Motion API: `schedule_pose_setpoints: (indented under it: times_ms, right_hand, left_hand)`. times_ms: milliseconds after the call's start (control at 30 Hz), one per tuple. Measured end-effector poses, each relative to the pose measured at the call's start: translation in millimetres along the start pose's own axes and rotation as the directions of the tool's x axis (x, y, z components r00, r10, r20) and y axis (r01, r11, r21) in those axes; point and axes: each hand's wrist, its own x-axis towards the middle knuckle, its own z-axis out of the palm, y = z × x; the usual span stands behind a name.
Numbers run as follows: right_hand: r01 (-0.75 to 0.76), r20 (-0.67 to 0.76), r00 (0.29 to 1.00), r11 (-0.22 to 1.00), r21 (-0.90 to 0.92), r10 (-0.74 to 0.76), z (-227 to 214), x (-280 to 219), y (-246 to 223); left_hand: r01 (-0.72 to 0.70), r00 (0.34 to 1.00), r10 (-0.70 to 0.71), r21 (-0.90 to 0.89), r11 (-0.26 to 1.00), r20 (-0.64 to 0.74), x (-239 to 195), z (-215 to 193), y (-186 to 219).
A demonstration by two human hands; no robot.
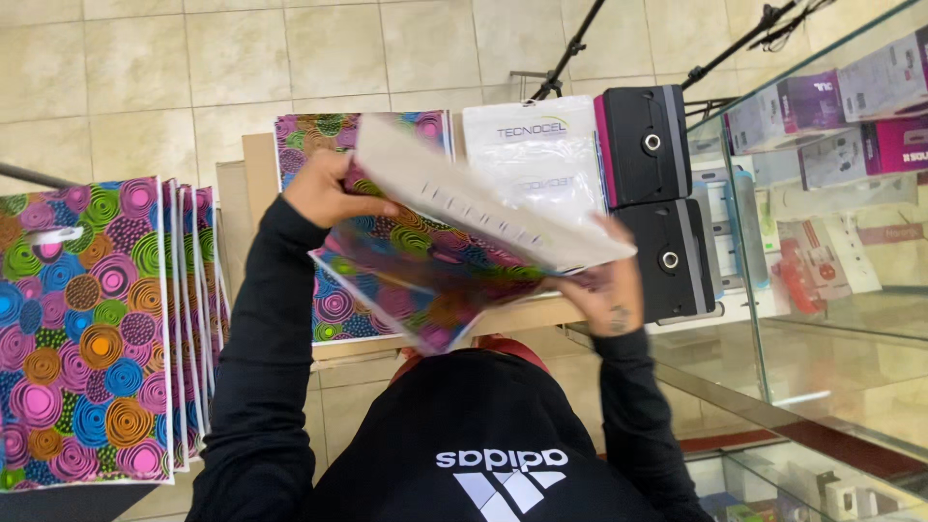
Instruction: The person organizes tablet cases and colorful patterned bags on a glass counter, removing several cases from plastic packaging.
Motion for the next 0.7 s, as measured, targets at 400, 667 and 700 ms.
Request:
schedule_pose_setpoints:
  times_ms: [400, 667, 700]
  right_hand:
    - [0.616, -0.014, 0.787, 0.783, 0.086, -0.617, -3, -5, -127]
    - [0.524, 0.318, 0.661, 0.721, 0.453, -0.680, 131, -3, -204]
    - [0.514, 0.349, 0.639, 0.718, 0.469, -0.686, 155, -2, -215]
  left_hand:
    - [-0.295, 0.903, 0.391, 0.408, 0.864, -0.175, -181, -33, 112]
    - [0.216, 0.857, 0.150, 0.607, 0.765, -0.494, -417, 0, 167]
    - [0.247, 0.837, 0.146, 0.602, 0.759, -0.527, -443, 7, 179]
